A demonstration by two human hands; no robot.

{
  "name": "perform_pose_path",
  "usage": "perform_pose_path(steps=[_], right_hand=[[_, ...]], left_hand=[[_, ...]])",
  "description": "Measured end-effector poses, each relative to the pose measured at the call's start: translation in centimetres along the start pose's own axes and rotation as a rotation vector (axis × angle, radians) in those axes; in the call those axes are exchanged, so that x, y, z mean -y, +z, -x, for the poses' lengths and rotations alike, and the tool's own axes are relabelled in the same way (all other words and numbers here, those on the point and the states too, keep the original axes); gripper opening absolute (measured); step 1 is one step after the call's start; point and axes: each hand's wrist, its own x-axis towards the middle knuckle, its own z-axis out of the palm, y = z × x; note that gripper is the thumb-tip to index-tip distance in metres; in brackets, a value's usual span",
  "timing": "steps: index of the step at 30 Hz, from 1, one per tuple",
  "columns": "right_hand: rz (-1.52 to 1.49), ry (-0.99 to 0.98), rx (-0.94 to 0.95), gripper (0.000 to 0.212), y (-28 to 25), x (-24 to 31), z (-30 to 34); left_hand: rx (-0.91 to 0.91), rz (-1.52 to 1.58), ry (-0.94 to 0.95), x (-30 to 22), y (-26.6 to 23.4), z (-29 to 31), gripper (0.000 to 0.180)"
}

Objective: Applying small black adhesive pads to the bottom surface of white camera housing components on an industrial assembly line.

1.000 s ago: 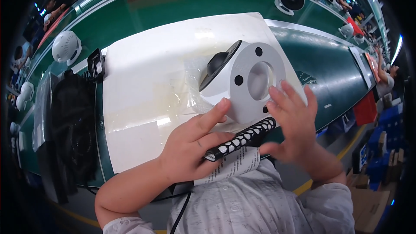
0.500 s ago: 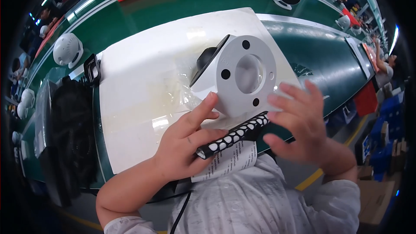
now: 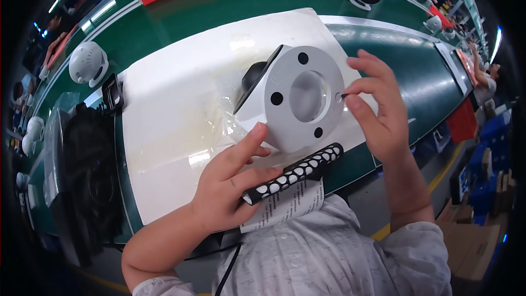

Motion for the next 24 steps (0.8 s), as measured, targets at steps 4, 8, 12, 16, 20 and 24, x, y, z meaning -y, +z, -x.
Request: perform_pose_path(steps=[4,8,12,16,20,24], right_hand=[[0.130,-0.040,0.077,0.011,-0.3,0.9,-0.7],[0.535,-0.203,0.112,0.010,-1.0,2.7,-1.4],[0.644,-0.257,0.143,0.011,-0.9,3.5,-0.9],[0.687,-0.273,0.184,0.016,-0.8,3.7,-0.3],[0.697,-0.260,0.196,0.017,-0.7,4.2,0.0],[0.773,-0.283,0.193,0.017,0.1,4.0,1.1]], left_hand=[[-0.005,0.000,-0.008,0.2,0.0,0.0,0.032],[0.000,-0.011,-0.006,0.1,0.0,0.1,0.033],[-0.037,-0.004,0.009,0.3,0.2,0.2,0.034],[-0.042,0.014,0.017,0.5,0.2,0.3,0.033],[-0.031,0.003,0.024,0.3,0.1,0.3,0.034],[-0.028,-0.008,0.022,0.3,0.2,0.2,0.035]])
